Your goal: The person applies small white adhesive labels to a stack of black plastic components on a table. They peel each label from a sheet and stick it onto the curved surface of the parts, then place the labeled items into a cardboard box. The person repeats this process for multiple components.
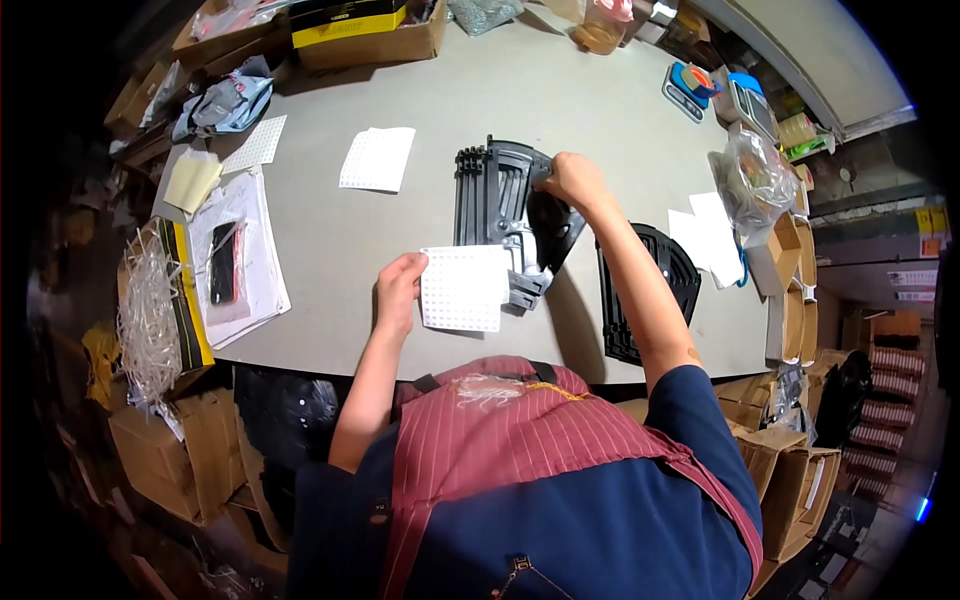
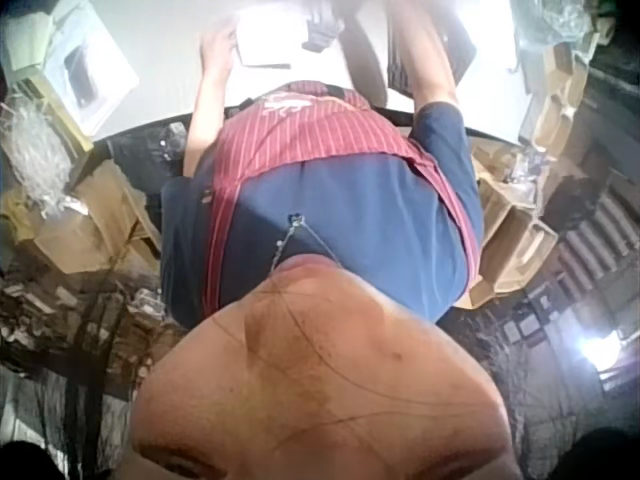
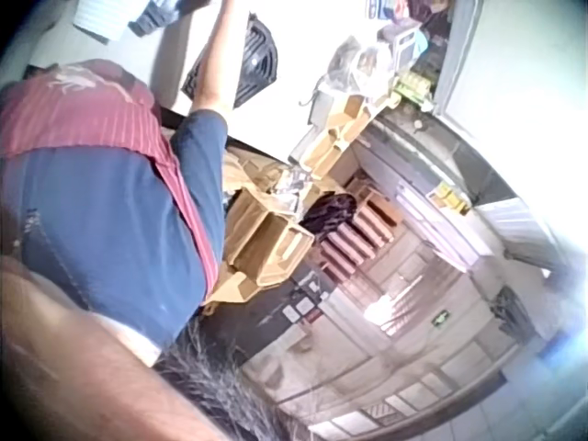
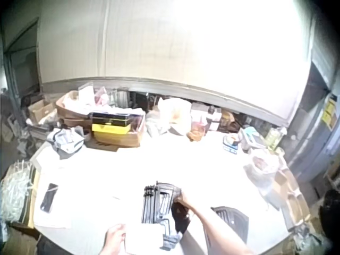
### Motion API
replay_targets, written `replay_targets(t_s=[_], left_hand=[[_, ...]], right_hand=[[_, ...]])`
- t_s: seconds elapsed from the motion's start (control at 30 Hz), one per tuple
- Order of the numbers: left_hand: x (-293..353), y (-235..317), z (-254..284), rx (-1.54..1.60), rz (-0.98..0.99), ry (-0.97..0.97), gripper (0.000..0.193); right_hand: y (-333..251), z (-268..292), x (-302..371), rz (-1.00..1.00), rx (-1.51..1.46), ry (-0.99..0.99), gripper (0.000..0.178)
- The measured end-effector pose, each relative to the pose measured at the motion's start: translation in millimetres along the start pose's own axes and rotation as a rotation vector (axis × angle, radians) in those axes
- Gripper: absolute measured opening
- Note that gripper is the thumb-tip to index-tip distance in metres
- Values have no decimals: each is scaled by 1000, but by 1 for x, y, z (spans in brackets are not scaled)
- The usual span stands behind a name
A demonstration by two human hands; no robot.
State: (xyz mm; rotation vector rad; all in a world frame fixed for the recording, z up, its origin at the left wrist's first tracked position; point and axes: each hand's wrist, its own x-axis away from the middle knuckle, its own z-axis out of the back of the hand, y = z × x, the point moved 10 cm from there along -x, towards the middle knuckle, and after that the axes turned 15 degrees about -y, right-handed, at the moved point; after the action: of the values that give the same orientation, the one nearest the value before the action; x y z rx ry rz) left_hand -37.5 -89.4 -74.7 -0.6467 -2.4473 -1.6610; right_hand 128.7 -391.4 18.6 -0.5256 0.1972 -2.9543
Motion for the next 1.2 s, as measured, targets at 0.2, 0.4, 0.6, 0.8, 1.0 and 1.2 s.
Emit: replay_targets(t_s=[0.2,0.4,0.6,0.8,1.0,1.2], left_hand=[[-5,-1,-4,9,19,18,25],[-4,-9,11,4,17,-10,25],[-10,-8,-4,-31,47,-79,25],[-13,-3,-6,-42,158,-42,25],[-6,23,-2,-99,140,-65,28],[11,74,-83,-230,20,-182,28]], right_hand=[[9,-22,32,-138,-316,-165,67],[89,32,108,-148,-642,4,55],[248,25,218,-481,-230,-116,52],[245,-32,231,-502,-193,-202,51],[200,-14,217,-488,128,-183,58],[7,59,187,198,-346,122,27]])
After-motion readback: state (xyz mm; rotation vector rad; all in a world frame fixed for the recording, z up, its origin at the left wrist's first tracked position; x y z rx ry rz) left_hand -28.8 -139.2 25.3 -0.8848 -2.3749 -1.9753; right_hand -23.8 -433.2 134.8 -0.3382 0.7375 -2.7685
